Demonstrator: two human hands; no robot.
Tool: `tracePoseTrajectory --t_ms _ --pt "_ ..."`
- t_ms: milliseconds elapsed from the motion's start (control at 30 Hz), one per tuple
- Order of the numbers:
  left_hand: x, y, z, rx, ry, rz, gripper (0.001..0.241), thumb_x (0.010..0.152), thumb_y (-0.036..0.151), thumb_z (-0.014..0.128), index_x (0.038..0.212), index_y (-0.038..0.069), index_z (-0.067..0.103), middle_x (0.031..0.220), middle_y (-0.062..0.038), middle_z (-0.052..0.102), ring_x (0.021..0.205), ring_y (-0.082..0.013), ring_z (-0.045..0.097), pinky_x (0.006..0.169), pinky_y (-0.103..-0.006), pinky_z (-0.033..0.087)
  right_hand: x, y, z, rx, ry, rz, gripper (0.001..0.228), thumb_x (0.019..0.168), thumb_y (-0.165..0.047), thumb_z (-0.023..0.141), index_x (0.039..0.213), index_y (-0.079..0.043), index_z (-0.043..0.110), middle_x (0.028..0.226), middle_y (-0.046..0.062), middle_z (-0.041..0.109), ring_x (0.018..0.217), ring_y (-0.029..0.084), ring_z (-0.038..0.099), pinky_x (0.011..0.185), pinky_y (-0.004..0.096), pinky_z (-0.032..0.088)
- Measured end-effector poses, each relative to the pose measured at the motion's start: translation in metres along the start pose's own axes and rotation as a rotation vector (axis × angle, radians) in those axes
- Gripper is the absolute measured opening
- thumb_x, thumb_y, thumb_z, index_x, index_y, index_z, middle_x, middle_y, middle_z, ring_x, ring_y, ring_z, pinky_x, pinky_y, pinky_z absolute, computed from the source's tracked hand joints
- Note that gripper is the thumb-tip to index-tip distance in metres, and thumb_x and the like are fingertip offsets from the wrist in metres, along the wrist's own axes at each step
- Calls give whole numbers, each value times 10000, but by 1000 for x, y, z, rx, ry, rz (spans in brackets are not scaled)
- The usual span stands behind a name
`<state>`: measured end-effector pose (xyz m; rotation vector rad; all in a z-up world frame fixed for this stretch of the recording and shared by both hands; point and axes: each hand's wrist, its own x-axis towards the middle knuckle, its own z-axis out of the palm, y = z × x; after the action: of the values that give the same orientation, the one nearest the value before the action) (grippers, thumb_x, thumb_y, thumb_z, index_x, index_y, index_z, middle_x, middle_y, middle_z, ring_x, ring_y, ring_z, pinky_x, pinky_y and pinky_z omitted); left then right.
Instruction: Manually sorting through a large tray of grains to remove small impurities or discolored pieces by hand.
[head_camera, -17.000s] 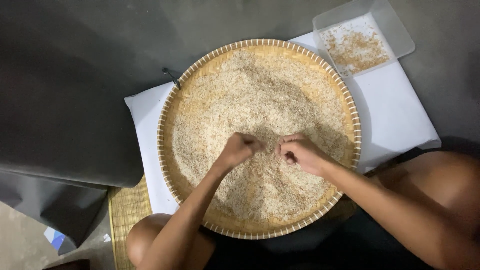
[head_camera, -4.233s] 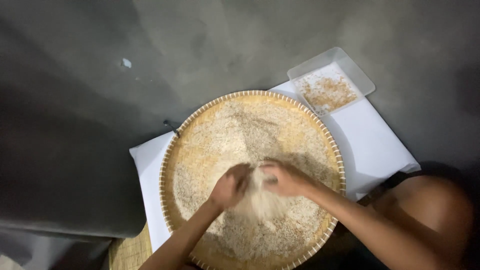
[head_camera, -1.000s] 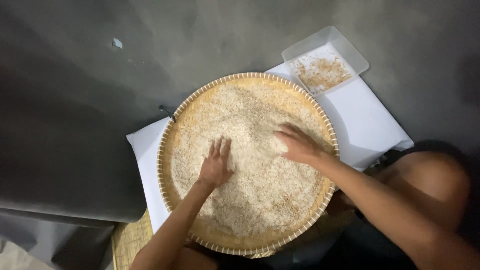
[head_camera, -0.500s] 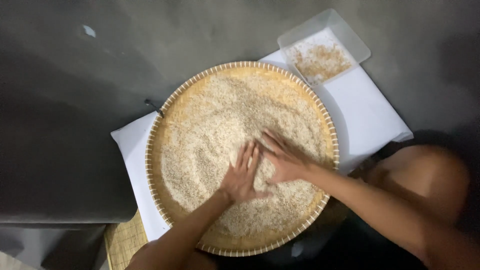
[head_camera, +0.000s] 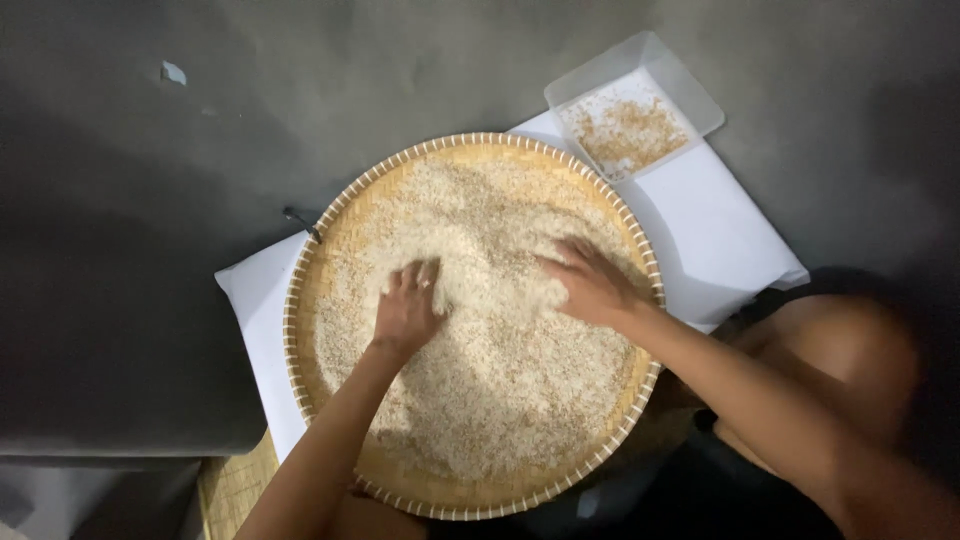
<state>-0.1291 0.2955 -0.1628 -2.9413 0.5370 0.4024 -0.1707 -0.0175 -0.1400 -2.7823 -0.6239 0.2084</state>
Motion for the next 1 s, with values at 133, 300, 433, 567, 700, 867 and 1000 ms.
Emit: tracePoseTrajectory --t_ms 133,300,433,567,700,867,1000 --pt "1 6 23 -80 -39 -60 895 823 479 774 1570 268 329 1474 -69 395 1398 -369 424 1001 -634 518 -7 9 16 37 -118 107 805 826 -165 737 1555 -306 425 1521 213 427 1436 448 388 1173 609 307" --pt "-18 35 -14 -225 -126 -100 727 924 349 712 1533 147 369 1415 -151 434 1294 -380 538 927 -537 592 -16 -25 -24 37 -158 106 499 932 -111 583 1411 -251 607 1517 185 459 1443 393 397 1176 597 276" --pt "-37 46 -37 -229 -275 -94 760 912 380 656 1578 187 346 1616 -114 285 1317 -404 531 975 -564 574 -13 -14 11 33 -75 33 414 919 -92 611 1294 -238 709 1345 180 601 1321 363 532 1119 539 371" --pt "-35 53 -31 -226 -288 -135 504 952 377 536 1423 200 571 1439 -70 517 1085 -380 699 844 -527 598 -7 -17 40 38 -52 -15 246 901 -117 624 1038 -229 794 1027 105 710 1026 307 665 964 490 484" --pt "-32 54 -18 -140 -151 -109 293 948 253 472 1066 163 725 908 -85 751 854 -355 768 702 -492 616 -10 -28 38 8 -116 -8 226 904 -118 616 991 -213 802 981 105 712 969 299 665 912 454 479" --pt "-29 53 -30 -216 -25 -82 218 982 258 501 1076 169 677 927 -81 714 872 -370 762 745 -515 618 -7 -36 52 -30 -176 -13 227 943 -187 574 995 -251 785 970 89 714 958 280 664 894 446 439" --pt "-30 56 -19 -273 -24 -110 220 958 288 517 1072 184 674 911 -82 720 855 -383 763 745 -534 616 -7 -38 64 -51 -174 -37 206 966 -272 567 992 -203 759 975 105 713 961 296 671 900 460 434"
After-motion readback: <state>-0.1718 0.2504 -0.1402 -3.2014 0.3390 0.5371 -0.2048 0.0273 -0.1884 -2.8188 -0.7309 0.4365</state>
